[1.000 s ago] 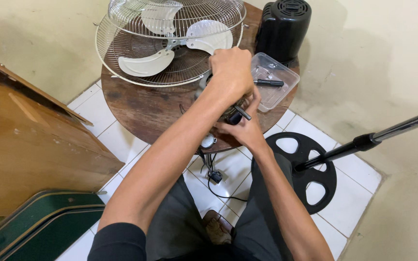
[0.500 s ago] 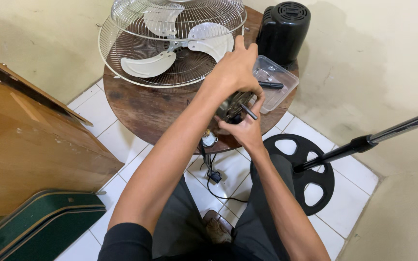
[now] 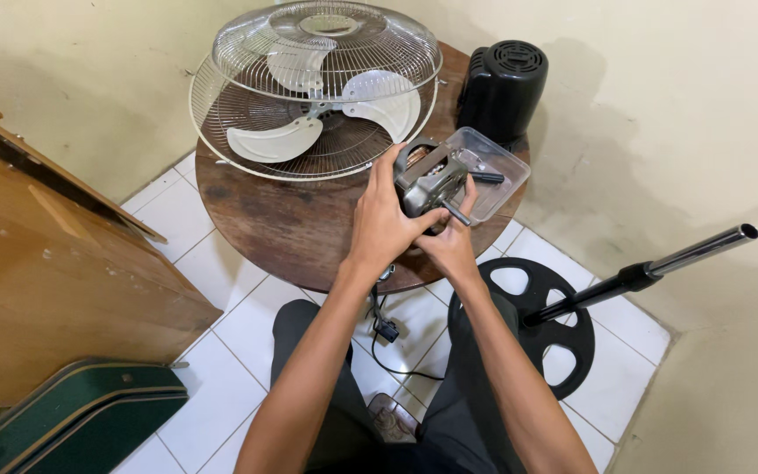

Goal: The person disassembles an electric fan motor by removing a metal cap, detaching a black plastic housing, and separating internal components. They use a screwdriver to loosen screws and handle small parts from a clear container, placing removed pieces on the table.

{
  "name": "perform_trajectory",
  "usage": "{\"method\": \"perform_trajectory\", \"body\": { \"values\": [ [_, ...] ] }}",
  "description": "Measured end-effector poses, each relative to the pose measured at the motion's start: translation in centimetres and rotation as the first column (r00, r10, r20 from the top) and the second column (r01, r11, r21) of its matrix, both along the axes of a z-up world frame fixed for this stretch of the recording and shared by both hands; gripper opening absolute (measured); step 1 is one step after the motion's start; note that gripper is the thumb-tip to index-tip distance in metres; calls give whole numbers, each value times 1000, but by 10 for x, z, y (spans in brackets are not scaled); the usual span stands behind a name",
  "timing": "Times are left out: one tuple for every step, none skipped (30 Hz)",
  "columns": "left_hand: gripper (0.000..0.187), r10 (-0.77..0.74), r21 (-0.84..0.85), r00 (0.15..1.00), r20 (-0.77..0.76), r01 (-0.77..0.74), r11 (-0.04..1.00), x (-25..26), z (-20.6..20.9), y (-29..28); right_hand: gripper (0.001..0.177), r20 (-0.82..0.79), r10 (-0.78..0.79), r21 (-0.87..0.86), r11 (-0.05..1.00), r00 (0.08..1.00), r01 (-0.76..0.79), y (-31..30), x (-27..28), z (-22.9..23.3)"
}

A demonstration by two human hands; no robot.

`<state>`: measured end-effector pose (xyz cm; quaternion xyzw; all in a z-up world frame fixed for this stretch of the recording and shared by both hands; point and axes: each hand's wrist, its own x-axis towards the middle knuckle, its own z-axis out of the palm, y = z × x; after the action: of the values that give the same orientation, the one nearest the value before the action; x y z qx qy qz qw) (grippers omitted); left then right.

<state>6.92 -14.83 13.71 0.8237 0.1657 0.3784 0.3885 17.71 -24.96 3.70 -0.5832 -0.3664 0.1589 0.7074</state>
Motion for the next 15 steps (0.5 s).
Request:
{"method": "perform_trajectory", "body": {
  "values": [
    [106,15,-32,1000,-19,-15,999,1,1,-2,126,23,11,-13,1000,1000,-11,0,2,-4],
    [105,27,-59,999,-38,-29,998,2,4,-3,128,47,20,-22,1000,999,-19,0,4,-7],
    [105,18,-52,999,-30,-19,998,2,6,-4,129,71,30,-31,999,997,-28,0,6,-11],
    [105,12,-42,1000,-22,-13,999,1,7,-4,127,46,47,-26,999,998,-46,0,6,-15],
    [105,6,-31,1000,-14,-6,999,0,8,-4,125,22,65,-20,998,998,-64,-2,5,-20],
    [106,-5,-37,999,-33,4,999,-1,9,-4,123,-4,82,-16,996,997,-82,-4,5,-24],
    [107,-16,-42,999,-51,14,999,-2,9,-4,120,-39,80,-29,996,996,-82,-5,6,-27],
    [109,-28,-46,997,-69,25,999,-2,9,-3,117,-74,77,-42,996,994,-80,-5,6,-30],
    [107,-32,-64,996,-83,26,998,-2,9,-1,114,-109,72,-54,995,991,-79,-4,6,-32],
    [106,-38,-85,995,-98,29,996,-2,8,-1,113,-82,68,-21,997,994,-70,-4,6,-33],
    [105,-44,-106,993,-113,32,994,-2,7,-1,112,-55,64,12,998,996,-63,-3,6,-33],
    [105,-32,-94,995,-97,23,995,-1,7,1,111,-27,63,48,997,998,-62,-1,7,-32],
    [105,-20,-82,997,-81,14,997,0,7,3,109,-23,61,24,998,998,-60,-1,8,-28],
    [105,-6,-69,998,-66,2,998,0,7,6,107,-21,61,1,998,998,-61,-1,9,-25],
    [104,-10,-65,999,-47,7,998,-2,7,10,106,-18,61,-21,998,998,-61,-1,9,-22]
  ]
}}
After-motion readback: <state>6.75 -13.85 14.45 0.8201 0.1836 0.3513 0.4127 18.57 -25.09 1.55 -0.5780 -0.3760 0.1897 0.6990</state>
